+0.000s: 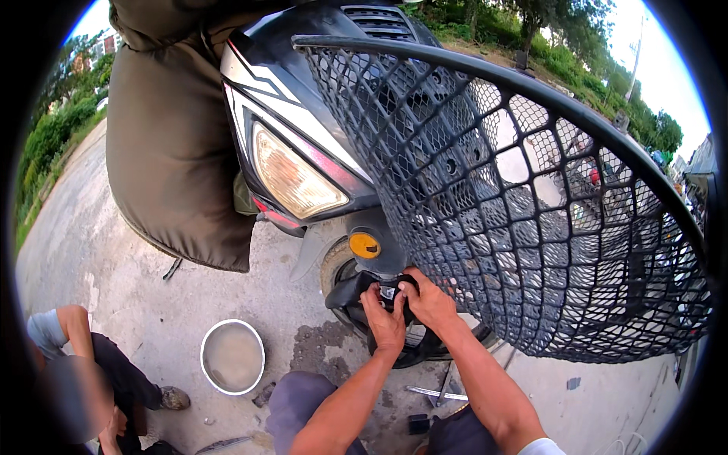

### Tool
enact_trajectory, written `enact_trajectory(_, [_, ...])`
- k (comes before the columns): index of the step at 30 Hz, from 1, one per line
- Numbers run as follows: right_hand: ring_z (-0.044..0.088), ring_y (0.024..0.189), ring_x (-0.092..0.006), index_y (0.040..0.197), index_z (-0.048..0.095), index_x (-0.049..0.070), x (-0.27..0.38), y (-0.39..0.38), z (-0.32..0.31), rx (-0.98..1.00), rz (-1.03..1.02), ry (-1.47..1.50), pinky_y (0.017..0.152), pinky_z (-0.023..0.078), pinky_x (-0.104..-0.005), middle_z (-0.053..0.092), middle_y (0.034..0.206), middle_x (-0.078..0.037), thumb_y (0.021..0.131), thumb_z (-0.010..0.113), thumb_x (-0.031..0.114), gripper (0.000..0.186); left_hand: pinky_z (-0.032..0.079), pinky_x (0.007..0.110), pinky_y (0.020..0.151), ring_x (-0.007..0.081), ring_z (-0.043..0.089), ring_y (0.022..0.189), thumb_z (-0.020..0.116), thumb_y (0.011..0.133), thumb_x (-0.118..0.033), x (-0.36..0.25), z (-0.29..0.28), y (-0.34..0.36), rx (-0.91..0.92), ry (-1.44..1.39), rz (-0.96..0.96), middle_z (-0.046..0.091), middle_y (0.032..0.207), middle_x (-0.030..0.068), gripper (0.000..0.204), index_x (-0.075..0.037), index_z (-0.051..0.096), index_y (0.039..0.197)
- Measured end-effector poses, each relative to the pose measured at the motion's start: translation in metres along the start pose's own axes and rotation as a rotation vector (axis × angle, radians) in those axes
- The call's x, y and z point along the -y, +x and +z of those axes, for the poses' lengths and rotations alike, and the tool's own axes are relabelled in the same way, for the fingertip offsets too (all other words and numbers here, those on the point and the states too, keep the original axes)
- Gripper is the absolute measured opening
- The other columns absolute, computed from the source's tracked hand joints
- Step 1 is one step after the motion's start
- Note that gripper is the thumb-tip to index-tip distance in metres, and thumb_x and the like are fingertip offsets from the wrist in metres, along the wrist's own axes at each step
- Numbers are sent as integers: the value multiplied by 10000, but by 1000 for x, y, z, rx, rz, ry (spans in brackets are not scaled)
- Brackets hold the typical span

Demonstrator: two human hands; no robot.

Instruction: The person patches a motorcycle inner tube by applying a small patch, smoothing it down by hand, and then checking the tube for leaks by rotating it while holding it near a wheel.

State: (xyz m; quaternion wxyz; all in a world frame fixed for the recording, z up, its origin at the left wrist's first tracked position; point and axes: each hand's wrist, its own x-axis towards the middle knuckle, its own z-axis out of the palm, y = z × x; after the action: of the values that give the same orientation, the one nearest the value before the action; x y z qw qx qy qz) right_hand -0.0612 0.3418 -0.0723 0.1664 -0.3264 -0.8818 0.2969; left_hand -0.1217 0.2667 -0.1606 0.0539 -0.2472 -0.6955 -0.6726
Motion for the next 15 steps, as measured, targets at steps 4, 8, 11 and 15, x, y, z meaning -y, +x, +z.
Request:
enact_trajectory(4, [657, 1027, -411, 1231, 601, 96, 28, -10, -4, -65, -151, -9, 832, 522, -491, 670, 1147, -197, 868, 695, 423, 497, 419, 397, 848, 328, 488, 958, 743, 865, -134, 17, 9, -4, -80, -59, 0, 474, 1053, 174, 505, 36, 474, 1258])
enact_trajectory(8, [657, 1012, -425, 1227, 593, 49, 28, -1, 5, 7, -48, -9, 811, 534, -485, 665, 1144, -207, 852, 710, 441, 555, 416, 388, 851, 316, 477, 942, 736, 861, -137, 27, 15, -6, -65, -174, -8, 467, 1037, 163, 492, 29, 473, 1243])
enact_trajectory(11, [668, 962, -405, 1180, 610, 14, 17, 9, 18, -216, -199, -122, 784, 540, -489, 673, 1067, -197, 838, 726, 436, 556, 417, 382, 856, 299, 470, 932, 734, 846, -132, 13, 9, -5, -13, -129, -9, 463, 1034, 151, 479, 22, 476, 1219])
enact_trajectory(15, [654, 909, -405, 1105, 637, -16, 15, 14, 17, -214, -285, -169, 783, 531, -489, 665, 1009, -208, 807, 747, 431, 548, 417, 374, 861, 283, 472, 945, 748, 816, -136, 16, 2, -2, -1, -134, -59, 468, 1054, 146, 509, 16, 471, 1215])
